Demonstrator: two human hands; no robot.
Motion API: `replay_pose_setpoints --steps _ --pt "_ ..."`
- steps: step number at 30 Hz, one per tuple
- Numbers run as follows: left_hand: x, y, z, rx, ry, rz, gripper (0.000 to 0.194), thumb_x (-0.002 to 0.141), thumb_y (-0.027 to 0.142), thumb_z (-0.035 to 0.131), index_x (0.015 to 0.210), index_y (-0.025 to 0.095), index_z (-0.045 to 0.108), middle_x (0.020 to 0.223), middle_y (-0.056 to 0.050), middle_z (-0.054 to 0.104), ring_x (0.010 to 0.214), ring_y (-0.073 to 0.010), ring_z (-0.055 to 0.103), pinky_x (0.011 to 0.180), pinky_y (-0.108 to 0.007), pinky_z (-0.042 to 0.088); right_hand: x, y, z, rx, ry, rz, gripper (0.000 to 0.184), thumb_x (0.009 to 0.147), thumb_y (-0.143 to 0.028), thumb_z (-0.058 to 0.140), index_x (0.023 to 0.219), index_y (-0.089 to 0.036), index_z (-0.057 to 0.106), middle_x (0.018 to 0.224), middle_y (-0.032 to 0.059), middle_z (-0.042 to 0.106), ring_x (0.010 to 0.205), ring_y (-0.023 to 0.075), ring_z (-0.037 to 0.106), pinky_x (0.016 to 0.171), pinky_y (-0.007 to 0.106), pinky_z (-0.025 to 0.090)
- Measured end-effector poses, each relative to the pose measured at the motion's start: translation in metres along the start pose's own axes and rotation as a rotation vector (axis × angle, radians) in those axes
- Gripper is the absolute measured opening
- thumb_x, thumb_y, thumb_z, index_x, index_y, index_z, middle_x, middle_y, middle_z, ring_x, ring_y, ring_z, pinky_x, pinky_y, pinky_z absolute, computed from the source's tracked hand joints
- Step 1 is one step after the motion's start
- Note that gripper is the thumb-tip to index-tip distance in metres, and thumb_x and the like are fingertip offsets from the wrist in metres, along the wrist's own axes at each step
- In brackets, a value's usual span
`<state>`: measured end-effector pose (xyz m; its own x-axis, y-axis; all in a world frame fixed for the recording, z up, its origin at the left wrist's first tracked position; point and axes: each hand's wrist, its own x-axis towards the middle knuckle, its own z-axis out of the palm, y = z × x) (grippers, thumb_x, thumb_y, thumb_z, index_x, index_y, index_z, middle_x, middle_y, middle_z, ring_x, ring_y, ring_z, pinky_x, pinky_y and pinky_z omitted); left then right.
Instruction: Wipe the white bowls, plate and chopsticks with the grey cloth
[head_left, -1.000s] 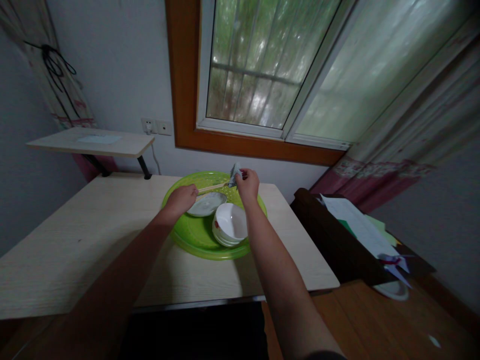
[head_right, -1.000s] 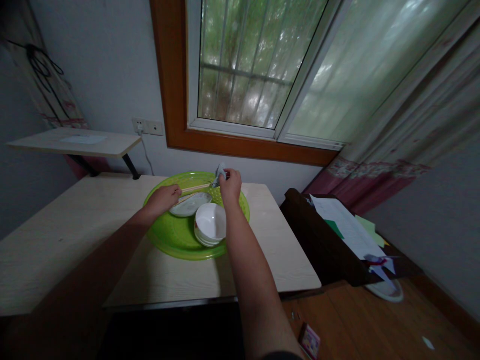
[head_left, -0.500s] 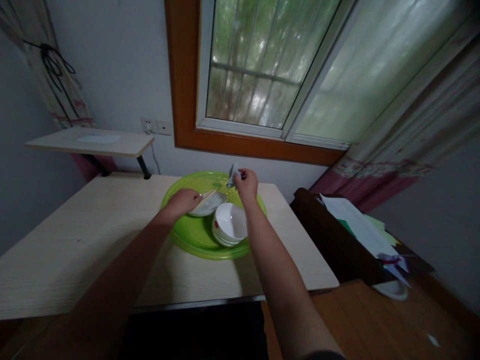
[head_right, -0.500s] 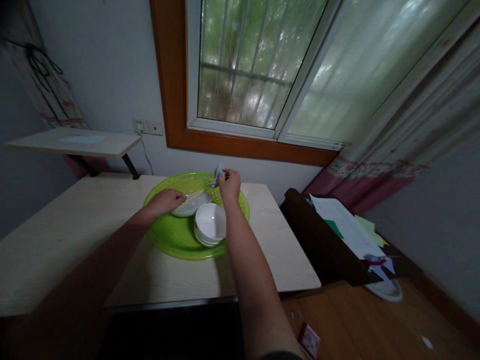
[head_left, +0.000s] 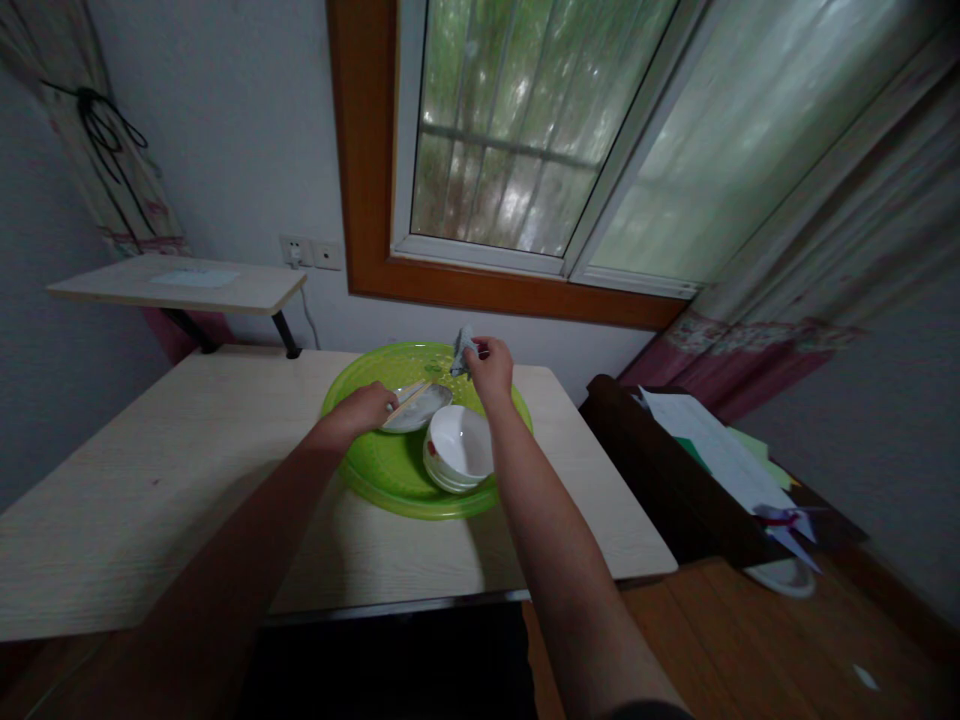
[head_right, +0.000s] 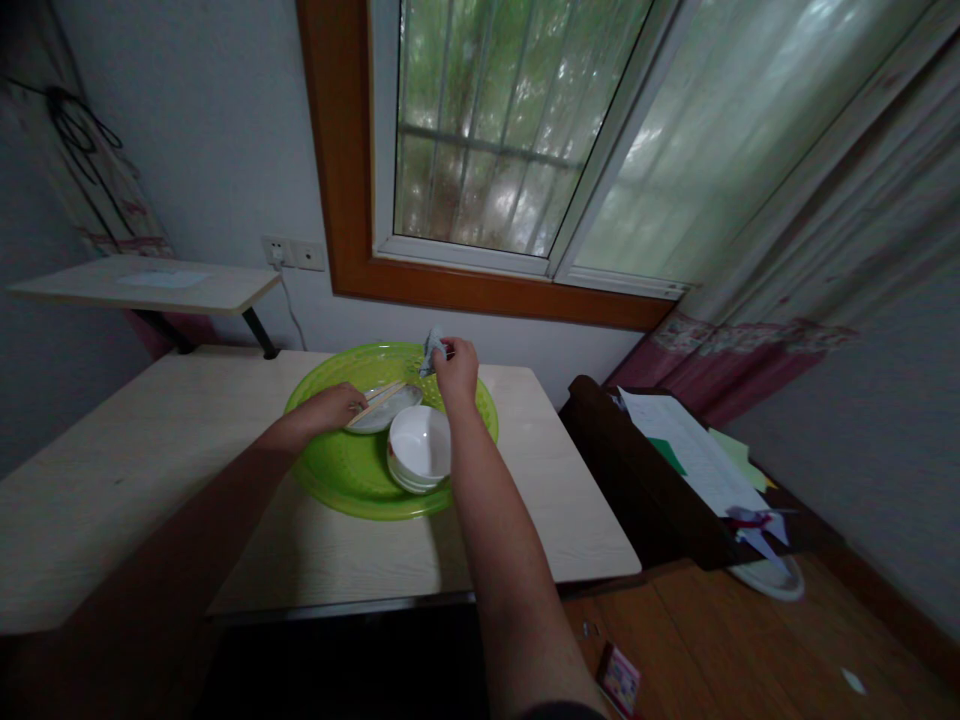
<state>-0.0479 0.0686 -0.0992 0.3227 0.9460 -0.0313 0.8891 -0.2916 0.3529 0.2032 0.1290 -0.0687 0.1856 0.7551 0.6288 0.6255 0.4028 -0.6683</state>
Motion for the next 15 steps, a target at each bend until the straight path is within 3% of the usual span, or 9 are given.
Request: replay_pose_setpoints --steps 3,8,15 --pt "-0.002 0.001 -0.001 -0.035 -0.05 -0.036 0.034 0.076 0.023 0.063 0.108 0.022 0.076 0.114 -0.011 0.074 0.105 -0.0275 0.069 0.088 -0.032 0.05 -0.001 -0.001 0.0 0.014 -0.015 -0.011 0.025 0.079 -0.027 0.061 0.099 -0.016 0.071 0.091 0.0065 0.065 0.079 0.0195 0.058 0.083 0.035 0.048" --pt "-0.007 0.005 -0.002 -0.046 -0.015 -0.065 0.045 0.084 0.029 0.06 0.128 0.022 0.065 0.126 -0.013 0.07 0.112 -0.0277 0.067 0.091 -0.033 0.049 -0.001 -0.001 0.001 0.02 -0.041 -0.022 0.025 0.079 -0.028 0.061 0.1 -0.016 0.071 0.093 0.0066 0.065 0.079 0.0189 0.058 0.083 0.034 0.049" --pt "-0.002 0.01 -0.007 0.029 0.11 -0.213 0.041 0.086 0.015 0.047 0.125 0.017 0.061 0.12 -0.016 0.07 0.107 -0.0246 0.067 0.089 -0.031 0.048 -0.001 0.002 0.004 0.022 -0.069 -0.025 0.026 0.079 -0.027 0.063 0.101 -0.016 0.071 0.092 0.0061 0.066 0.082 0.0192 0.059 0.083 0.034 0.049"
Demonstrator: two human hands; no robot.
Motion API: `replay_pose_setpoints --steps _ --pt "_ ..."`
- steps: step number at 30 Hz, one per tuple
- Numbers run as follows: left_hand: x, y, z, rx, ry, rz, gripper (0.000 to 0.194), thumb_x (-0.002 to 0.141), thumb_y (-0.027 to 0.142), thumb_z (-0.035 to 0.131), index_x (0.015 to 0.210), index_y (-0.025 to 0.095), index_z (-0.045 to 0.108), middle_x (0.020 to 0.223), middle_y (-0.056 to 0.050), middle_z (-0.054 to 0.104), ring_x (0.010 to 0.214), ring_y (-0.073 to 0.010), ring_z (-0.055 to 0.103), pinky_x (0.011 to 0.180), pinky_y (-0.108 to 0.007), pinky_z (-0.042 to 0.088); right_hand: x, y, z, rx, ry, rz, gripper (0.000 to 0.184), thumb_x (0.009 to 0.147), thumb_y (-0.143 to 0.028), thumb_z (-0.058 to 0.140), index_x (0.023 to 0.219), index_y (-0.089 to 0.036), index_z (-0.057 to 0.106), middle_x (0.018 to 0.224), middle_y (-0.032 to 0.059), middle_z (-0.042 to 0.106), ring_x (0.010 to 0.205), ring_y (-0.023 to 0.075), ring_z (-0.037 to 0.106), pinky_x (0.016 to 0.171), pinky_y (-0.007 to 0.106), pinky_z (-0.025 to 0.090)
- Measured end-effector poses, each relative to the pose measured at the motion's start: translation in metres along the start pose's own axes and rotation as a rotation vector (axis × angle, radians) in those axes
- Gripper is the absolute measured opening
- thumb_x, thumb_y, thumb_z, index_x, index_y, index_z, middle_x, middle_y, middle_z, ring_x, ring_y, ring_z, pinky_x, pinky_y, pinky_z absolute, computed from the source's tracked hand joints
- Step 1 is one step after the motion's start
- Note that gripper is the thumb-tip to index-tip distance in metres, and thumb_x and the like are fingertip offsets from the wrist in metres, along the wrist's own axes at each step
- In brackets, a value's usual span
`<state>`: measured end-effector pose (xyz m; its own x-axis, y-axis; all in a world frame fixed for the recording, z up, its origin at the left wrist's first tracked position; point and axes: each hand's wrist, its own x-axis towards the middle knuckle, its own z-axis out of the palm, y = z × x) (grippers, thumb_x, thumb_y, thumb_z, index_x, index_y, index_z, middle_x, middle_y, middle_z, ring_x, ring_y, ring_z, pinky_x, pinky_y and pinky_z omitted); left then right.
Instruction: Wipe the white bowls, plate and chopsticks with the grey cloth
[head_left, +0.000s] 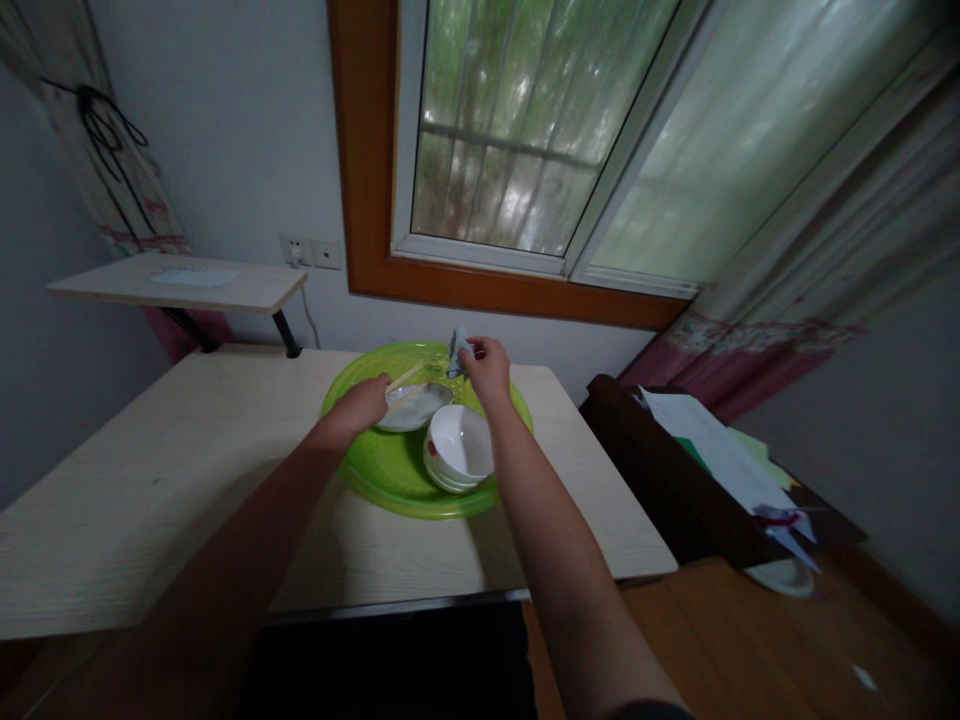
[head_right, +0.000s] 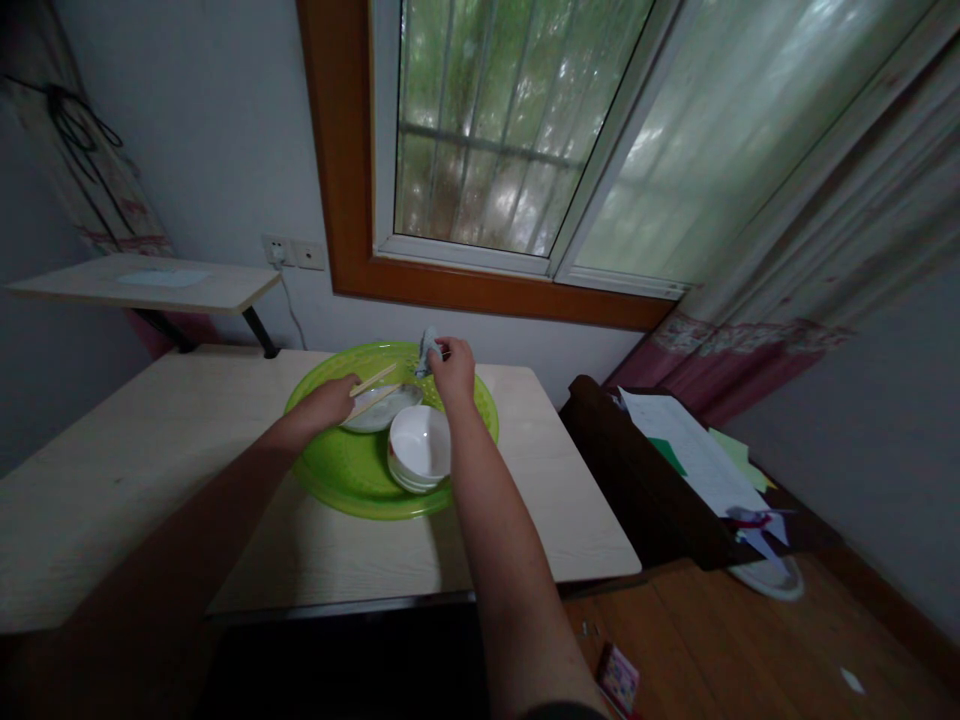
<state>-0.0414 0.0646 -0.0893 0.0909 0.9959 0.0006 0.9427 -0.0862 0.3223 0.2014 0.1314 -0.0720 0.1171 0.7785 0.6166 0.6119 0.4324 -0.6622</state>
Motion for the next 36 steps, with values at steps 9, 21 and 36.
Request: replay_pose_setpoints --steps 9,21,36 --pt "-0.014 0.011 -0.02 0.032 0.177 0.053 0.036 0.096 0.038 0.041 0.105 0.019 0.071 0.107 -0.012 0.073 0.099 -0.0231 0.066 0.085 -0.03 0.046 -0.001 -0.007 -0.002 0.049 0.009 -0.041 0.026 0.082 -0.031 0.063 0.101 -0.017 0.071 0.095 0.0068 0.067 0.08 0.0185 0.061 0.081 0.034 0.05" --pt "-0.012 0.014 -0.021 -0.031 0.186 0.189 0.041 0.097 0.043 0.045 0.107 0.02 0.077 0.109 -0.012 0.075 0.099 -0.0236 0.068 0.085 -0.031 0.046 -0.016 -0.035 0.006 0.05 -0.412 -0.435 0.019 0.092 -0.04 0.065 0.092 -0.024 0.076 0.095 0.0035 0.076 0.094 0.0198 0.066 0.095 0.037 0.043" --pt "-0.011 0.015 -0.021 -0.025 0.182 0.181 0.04 0.096 0.042 0.046 0.1 0.018 0.077 0.099 -0.012 0.076 0.093 -0.0246 0.067 0.082 -0.033 0.046 -0.014 -0.024 0.01 -0.07 -0.388 -0.433 0.017 0.091 -0.03 0.066 0.104 -0.027 0.077 0.105 0.0057 0.069 0.103 0.0225 0.06 0.097 0.039 0.043"
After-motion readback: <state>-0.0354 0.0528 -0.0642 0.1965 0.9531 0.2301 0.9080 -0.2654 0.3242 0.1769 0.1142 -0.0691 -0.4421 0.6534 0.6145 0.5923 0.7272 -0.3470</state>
